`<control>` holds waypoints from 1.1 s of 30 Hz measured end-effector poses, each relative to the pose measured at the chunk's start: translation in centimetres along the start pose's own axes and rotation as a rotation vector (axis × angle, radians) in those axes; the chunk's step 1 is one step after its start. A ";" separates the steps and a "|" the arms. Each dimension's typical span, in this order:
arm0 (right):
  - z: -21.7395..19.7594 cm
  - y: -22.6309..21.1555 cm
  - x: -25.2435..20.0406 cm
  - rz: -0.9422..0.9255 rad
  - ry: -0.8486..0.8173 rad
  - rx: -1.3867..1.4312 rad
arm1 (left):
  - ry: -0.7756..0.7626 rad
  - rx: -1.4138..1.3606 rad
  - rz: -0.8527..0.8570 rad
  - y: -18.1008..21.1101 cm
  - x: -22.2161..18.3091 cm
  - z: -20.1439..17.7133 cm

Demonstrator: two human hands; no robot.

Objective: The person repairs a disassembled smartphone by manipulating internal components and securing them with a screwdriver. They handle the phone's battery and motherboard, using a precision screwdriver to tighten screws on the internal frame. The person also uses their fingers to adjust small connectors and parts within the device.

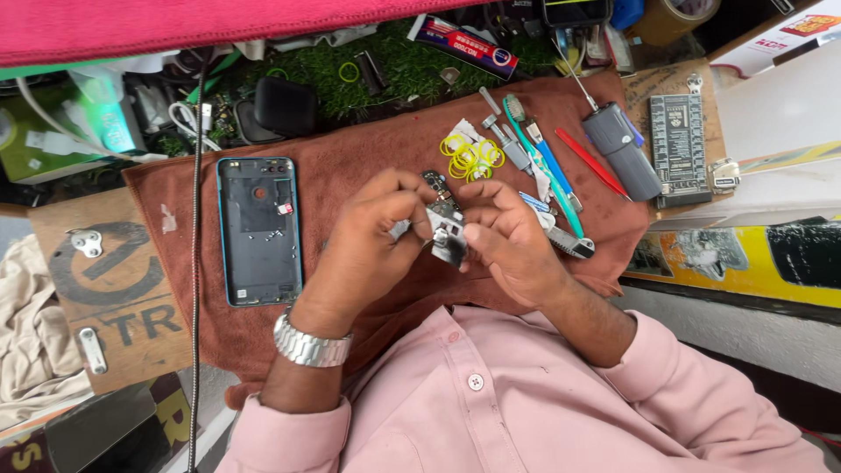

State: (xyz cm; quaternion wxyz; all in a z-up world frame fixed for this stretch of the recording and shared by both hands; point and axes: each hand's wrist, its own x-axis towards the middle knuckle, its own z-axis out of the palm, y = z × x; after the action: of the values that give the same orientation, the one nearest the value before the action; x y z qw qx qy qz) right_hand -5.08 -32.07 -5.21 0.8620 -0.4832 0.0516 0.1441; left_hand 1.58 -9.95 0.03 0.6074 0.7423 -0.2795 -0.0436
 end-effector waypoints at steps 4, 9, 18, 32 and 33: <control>-1.2 0.0 0.8 -0.168 0.184 -0.257 | 0.118 0.316 0.066 0.1 0.1 1.2; -2.6 0.3 1.5 -0.260 0.244 -0.350 | -0.007 0.558 -0.025 -1.5 0.2 1.8; -3.2 1.3 1.9 -0.216 0.221 -0.437 | 0.002 0.451 -0.032 -3.0 0.4 1.6; -1.8 0.9 1.7 -0.085 0.037 -0.550 | 0.005 0.272 -0.059 -3.9 0.1 0.5; -1.5 0.7 1.6 -0.088 0.028 -0.572 | 0.004 0.266 -0.066 -3.9 0.1 0.5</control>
State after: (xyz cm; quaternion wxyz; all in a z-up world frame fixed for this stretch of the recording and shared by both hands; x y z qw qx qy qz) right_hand -3.66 -32.65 -6.98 0.6954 -0.7104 -0.0002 0.1086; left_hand 2.86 -10.02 -3.70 0.5023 0.8252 -0.2569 -0.0247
